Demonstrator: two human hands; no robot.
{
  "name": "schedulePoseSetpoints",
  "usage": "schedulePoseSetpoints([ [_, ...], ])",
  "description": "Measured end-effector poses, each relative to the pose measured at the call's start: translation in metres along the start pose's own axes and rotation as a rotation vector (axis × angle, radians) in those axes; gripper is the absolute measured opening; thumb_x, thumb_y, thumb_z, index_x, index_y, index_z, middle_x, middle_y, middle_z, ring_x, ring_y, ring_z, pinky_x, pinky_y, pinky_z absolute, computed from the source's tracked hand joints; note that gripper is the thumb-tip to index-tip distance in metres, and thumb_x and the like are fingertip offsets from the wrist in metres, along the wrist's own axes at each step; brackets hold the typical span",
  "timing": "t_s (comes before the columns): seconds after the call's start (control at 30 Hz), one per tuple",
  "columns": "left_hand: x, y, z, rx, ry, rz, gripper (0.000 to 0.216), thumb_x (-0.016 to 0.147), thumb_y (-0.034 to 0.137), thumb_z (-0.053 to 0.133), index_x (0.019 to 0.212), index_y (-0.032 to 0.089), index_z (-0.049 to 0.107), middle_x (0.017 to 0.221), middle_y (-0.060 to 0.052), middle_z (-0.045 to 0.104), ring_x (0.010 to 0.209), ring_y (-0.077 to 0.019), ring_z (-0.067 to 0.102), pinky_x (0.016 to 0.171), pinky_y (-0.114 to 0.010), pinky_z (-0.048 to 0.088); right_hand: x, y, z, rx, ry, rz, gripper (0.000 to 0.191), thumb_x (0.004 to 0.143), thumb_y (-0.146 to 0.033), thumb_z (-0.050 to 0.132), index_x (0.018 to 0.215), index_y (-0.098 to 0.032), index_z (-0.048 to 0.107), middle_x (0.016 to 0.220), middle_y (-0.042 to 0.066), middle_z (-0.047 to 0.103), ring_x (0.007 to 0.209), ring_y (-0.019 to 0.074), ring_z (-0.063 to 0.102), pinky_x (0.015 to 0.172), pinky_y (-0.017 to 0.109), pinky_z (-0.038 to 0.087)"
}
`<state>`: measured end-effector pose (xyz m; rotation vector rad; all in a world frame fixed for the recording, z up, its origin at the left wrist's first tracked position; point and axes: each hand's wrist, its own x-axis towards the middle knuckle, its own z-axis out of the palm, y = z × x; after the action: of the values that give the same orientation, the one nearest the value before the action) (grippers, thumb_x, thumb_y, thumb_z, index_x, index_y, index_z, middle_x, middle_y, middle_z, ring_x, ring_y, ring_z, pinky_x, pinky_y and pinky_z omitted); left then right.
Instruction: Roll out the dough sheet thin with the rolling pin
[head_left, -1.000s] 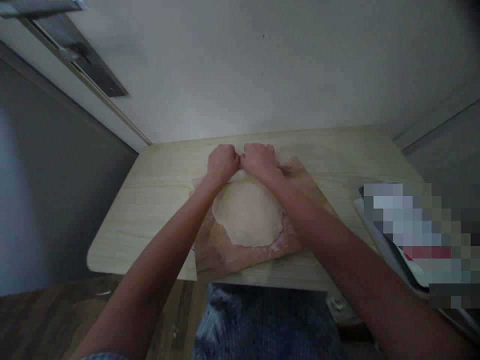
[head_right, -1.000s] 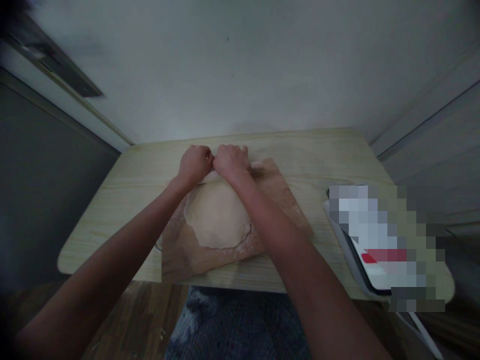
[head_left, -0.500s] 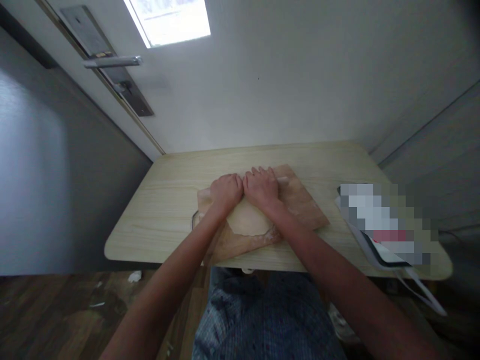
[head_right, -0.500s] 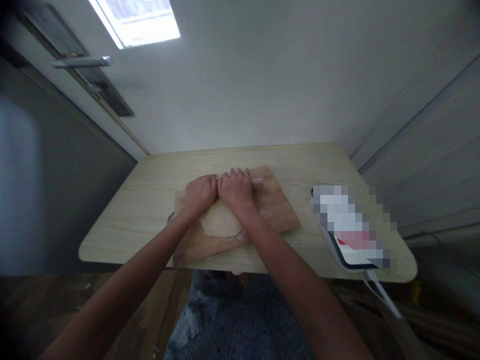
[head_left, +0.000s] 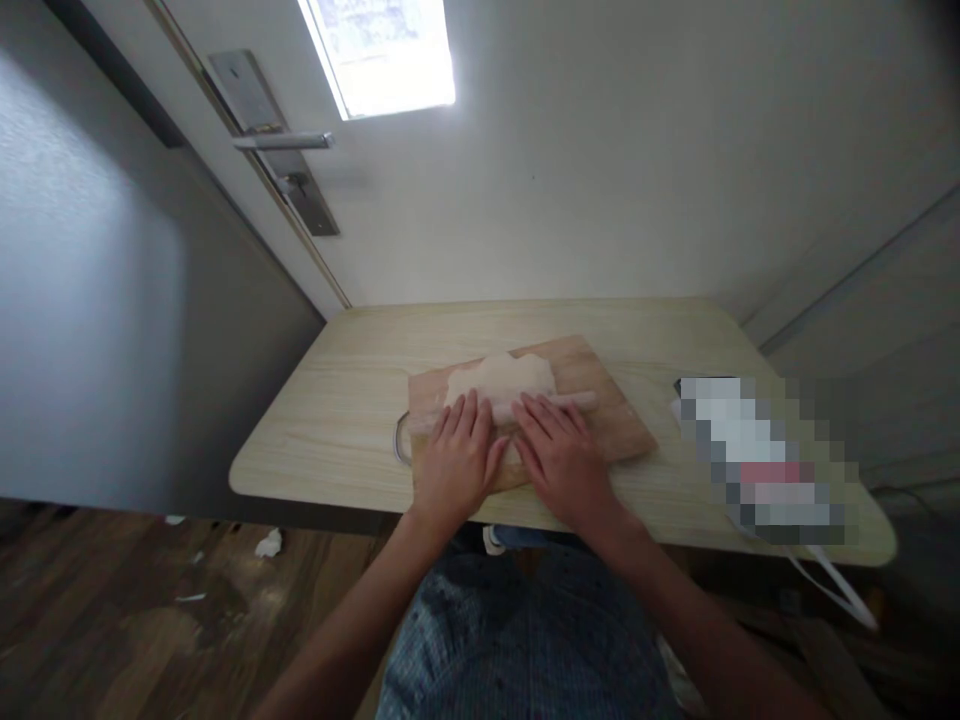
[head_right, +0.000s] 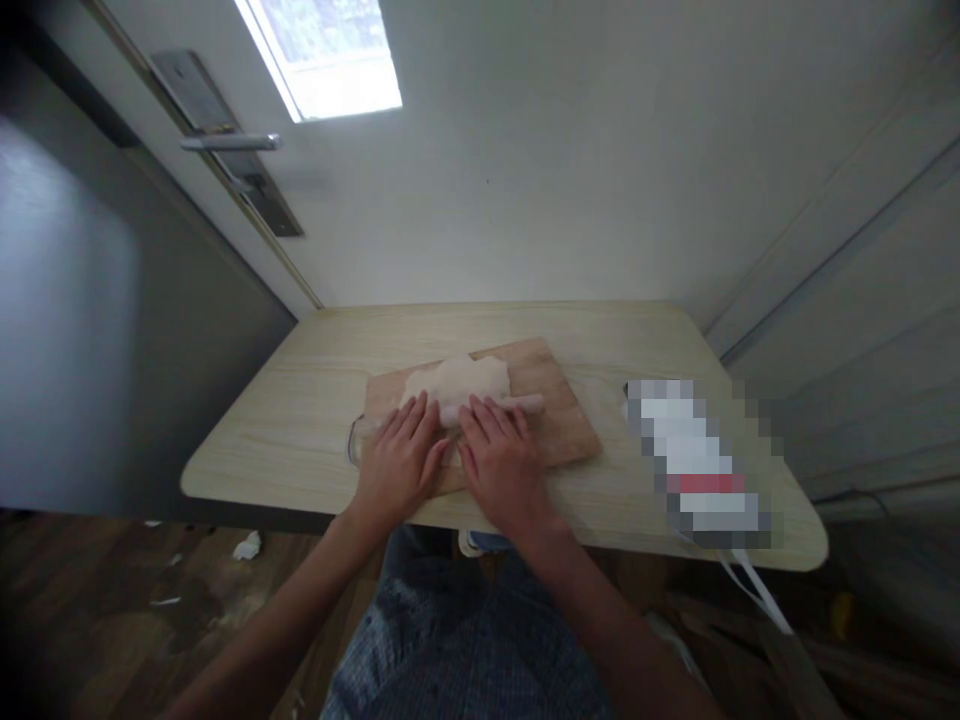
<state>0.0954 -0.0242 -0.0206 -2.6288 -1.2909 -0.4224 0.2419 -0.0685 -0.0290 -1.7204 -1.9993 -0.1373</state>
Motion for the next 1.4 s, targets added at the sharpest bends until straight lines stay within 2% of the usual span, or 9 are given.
schedulePoseSetpoints([
  [0.13,-0.008,-0.008,-0.002,-0.03,-0.01,-0.041,0.048,0.093,0.035,0.026,0.128,0.006,0.044,0.135,-0.016,0.045,0.125,-0.0263,0.042,0.101,-0.042,0.035,-0.005,0.015,-0.006,0.081,-0.003,-0.042,0.036,0.091,-0.024,0.035,0.121,-0.016,0.053,0.129,0.004,0.054,0.119,0.0182,0.045,0.107,0.042,0.02],
  [0.3,0.004,-0.018,0.004,0.003,-0.033,-0.104,0.051,0.092,0.038,0.029,0.13,0.006,0.042,0.136,-0.016,0.044,0.126,-0.0267,0.04,0.104,-0.045,0.03,0.01,0.034,0.0,0.049,-0.012,-0.036,0.039,0.091,-0.025,0.035,0.124,-0.012,0.051,0.132,0.007,0.05,0.122,0.02,0.043,0.105,0.042,0.023],
  [0.43,0.025,-0.023,0.012,0.065,-0.013,-0.15,0.052,0.092,0.041,0.029,0.131,0.009,0.041,0.139,-0.015,0.04,0.128,-0.0281,0.036,0.105,-0.046,0.026,0.032,0.037,0.006,-0.016,-0.046,0.012,0.041,0.092,-0.029,0.035,0.126,-0.012,0.05,0.135,0.007,0.047,0.125,0.0208,0.039,0.105,0.04,0.023],
  [0.5,0.039,-0.027,0.014,0.078,-0.02,-0.172,0.049,0.093,0.041,0.027,0.127,0.011,0.045,0.136,-0.014,0.044,0.125,-0.0286,0.039,0.103,-0.045,0.028,0.046,0.038,0.008,-0.042,-0.063,0.047,0.041,0.092,-0.03,0.033,0.125,-0.012,0.051,0.134,0.008,0.049,0.125,0.0207,0.04,0.103,0.039,0.026],
  [0.63,0.069,-0.036,0.017,0.044,-0.093,-0.202,0.049,0.094,0.039,0.018,0.107,0.016,0.059,0.112,-0.01,0.063,0.109,-0.026,0.053,0.091,-0.039,0.039,0.074,0.04,0.014,-0.09,-0.111,0.105,0.043,0.093,-0.033,0.028,0.121,-0.013,0.054,0.132,0.01,0.051,0.124,0.0222,0.041,0.098,0.039,0.031],
  [0.73,0.087,-0.043,0.02,0.0,-0.137,-0.238,0.055,0.094,0.042,0.013,0.096,0.017,0.062,0.098,-0.009,0.067,0.095,-0.0238,0.06,0.078,-0.034,0.044,0.094,0.043,0.02,-0.13,-0.115,0.163,0.044,0.093,-0.032,0.025,0.117,-0.014,0.057,0.132,0.011,0.05,0.123,0.0238,0.043,0.098,0.04,0.031],
  [0.83,0.102,-0.051,0.024,-0.051,-0.178,-0.32,0.06,0.093,0.048,0.01,0.096,0.018,0.063,0.094,-0.01,0.068,0.088,-0.0238,0.062,0.072,-0.032,0.045,0.112,0.045,0.024,-0.159,-0.139,0.213,0.044,0.092,-0.029,0.025,0.116,-0.013,0.058,0.13,0.013,0.051,0.119,0.0254,0.046,0.094,0.04,0.035],
  [1.1,0.14,-0.069,0.034,-0.143,-0.213,-0.413,0.068,0.091,0.052,0.007,0.093,0.015,0.064,0.091,-0.013,0.067,0.085,-0.024,0.062,0.072,-0.032,0.044,0.155,0.057,0.027,-0.19,-0.273,0.342,0.037,0.086,-0.032,0.035,0.101,-0.013,0.064,0.102,0.013,0.066,0.093,0.0261,0.061,0.076,0.035,0.044],
  [1.4,0.154,-0.076,0.042,-0.087,-0.169,-0.372,0.059,0.093,0.041,0.013,0.092,0.012,0.065,0.091,-0.014,0.067,0.08,-0.0215,0.061,0.071,-0.031,0.043,0.171,0.063,0.032,-0.15,-0.298,0.366,0.04,0.083,-0.026,0.033,0.1,-0.013,0.067,0.098,0.016,0.067,0.088,0.0259,0.062,0.071,0.035,0.045],
])
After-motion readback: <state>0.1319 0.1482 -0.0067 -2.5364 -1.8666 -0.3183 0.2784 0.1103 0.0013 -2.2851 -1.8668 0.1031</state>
